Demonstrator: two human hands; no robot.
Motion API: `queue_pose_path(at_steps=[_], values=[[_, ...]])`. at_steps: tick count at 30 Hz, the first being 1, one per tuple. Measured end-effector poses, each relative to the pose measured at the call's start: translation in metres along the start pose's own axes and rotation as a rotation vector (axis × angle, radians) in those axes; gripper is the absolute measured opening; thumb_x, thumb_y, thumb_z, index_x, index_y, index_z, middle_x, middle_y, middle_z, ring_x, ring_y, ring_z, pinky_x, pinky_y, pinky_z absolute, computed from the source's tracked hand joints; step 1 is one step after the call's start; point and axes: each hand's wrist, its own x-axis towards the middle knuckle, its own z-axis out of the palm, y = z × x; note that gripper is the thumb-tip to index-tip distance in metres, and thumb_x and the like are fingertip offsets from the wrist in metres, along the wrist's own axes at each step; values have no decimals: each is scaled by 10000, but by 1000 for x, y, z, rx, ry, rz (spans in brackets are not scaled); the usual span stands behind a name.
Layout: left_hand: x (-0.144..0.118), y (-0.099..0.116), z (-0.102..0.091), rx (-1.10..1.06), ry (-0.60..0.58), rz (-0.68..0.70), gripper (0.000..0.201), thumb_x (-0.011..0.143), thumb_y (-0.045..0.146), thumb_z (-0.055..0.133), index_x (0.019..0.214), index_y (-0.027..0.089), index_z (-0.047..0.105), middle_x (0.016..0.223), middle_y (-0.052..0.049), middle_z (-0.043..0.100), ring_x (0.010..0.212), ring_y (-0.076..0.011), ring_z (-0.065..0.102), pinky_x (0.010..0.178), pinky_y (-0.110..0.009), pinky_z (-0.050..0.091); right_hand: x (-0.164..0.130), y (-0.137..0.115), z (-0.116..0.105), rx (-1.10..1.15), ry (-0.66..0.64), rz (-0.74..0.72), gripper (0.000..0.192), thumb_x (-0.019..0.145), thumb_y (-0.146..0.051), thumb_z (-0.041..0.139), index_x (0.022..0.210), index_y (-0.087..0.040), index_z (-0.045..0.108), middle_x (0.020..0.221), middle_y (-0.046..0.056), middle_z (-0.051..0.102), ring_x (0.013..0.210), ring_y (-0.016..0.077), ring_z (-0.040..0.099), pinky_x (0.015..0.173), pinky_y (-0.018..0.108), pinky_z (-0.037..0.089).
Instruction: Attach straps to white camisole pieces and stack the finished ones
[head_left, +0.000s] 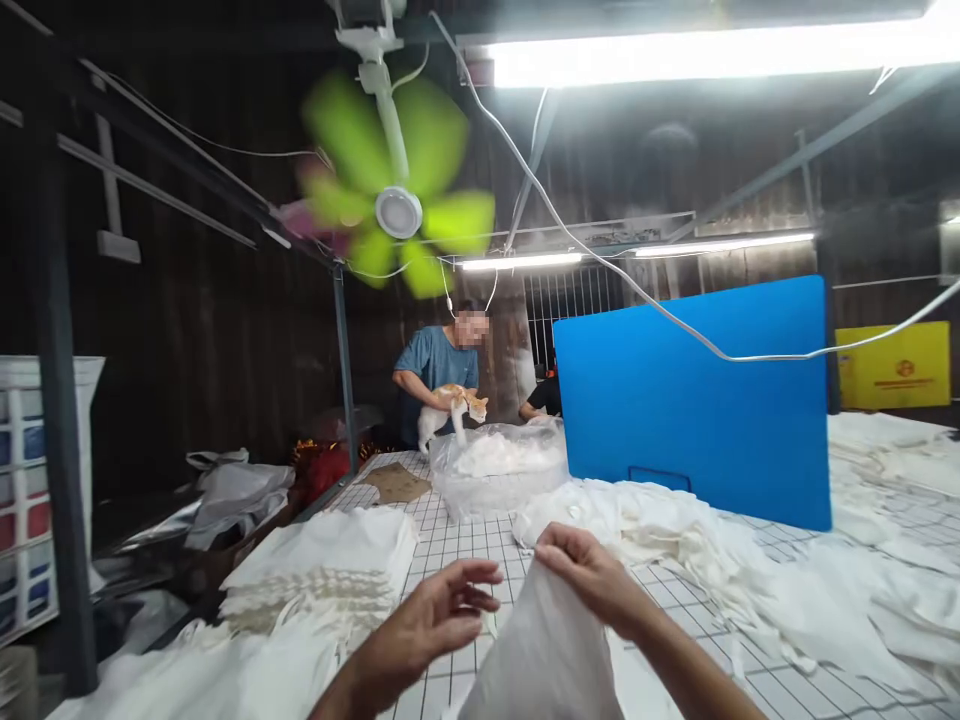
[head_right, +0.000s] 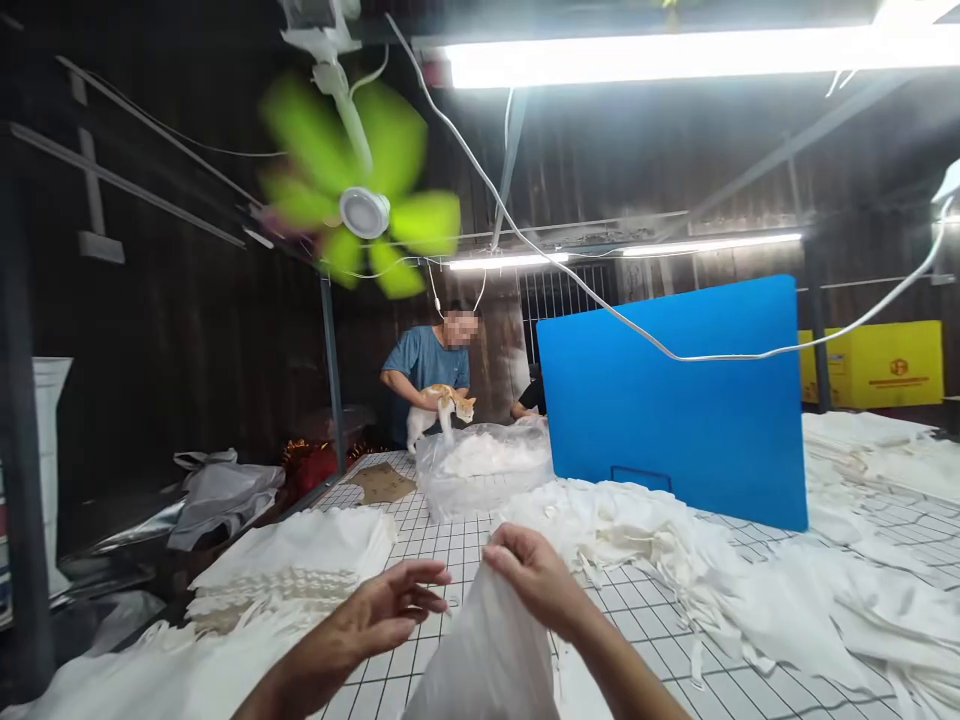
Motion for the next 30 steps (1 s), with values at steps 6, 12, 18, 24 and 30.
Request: queue_pose_path(at_steps=[6, 12, 18, 24, 30], values=[[40, -34, 39, -249, -55, -77, 333, 630, 520, 807, 958, 508, 755, 904, -21, 742, 1000, -300, 705, 935, -500, 477, -7, 9, 16, -64, -87, -29, 215, 833, -533, 604, 688, -385, 659, 749, 104, 599, 764, 328, 572, 721, 533, 462], [22, -50, 15, -197, -50, -232, 393, 672, 519, 816, 881, 188, 777, 785, -47, 708, 645, -156, 625, 634, -259, 459, -12, 21, -33, 27, 90, 76, 304, 835, -577, 640, 705, -302, 645, 710, 54, 559, 671, 252, 538, 610, 413, 428], [14, -39, -20, -166, 135, -140, 340, 700, 426, 837, 753, 116, 707, 698, -11, 631, 640, -92, 522, 606, -178, 392, -7, 34, -55, 229, 238, 137, 452, 720, -601, 770, 764, -182, 609, 694, -4, 531, 589, 106, 442, 503, 224, 329], [14, -17, -38, -151, 213, -168, 301, 737, 397, 816, 769, 133, 675, 709, 9, 616, 623, -85, 510, 583, -181, 378, -1, 41, -52, 326, 151, 210, 435, 739, -562, 783, 777, -160, 622, 682, -17, 542, 556, 74, 448, 485, 192, 326], [19, -15, -33, -151, 114, -243, 354, 777, 457, 779, 939, 145, 734, 874, -51, 690, 785, -136, 602, 755, -236, 447, 3, 32, -33, 344, 102, 232, 448, 738, -584, 773, 776, -167, 615, 672, -18, 552, 547, 83, 462, 491, 208, 332]])
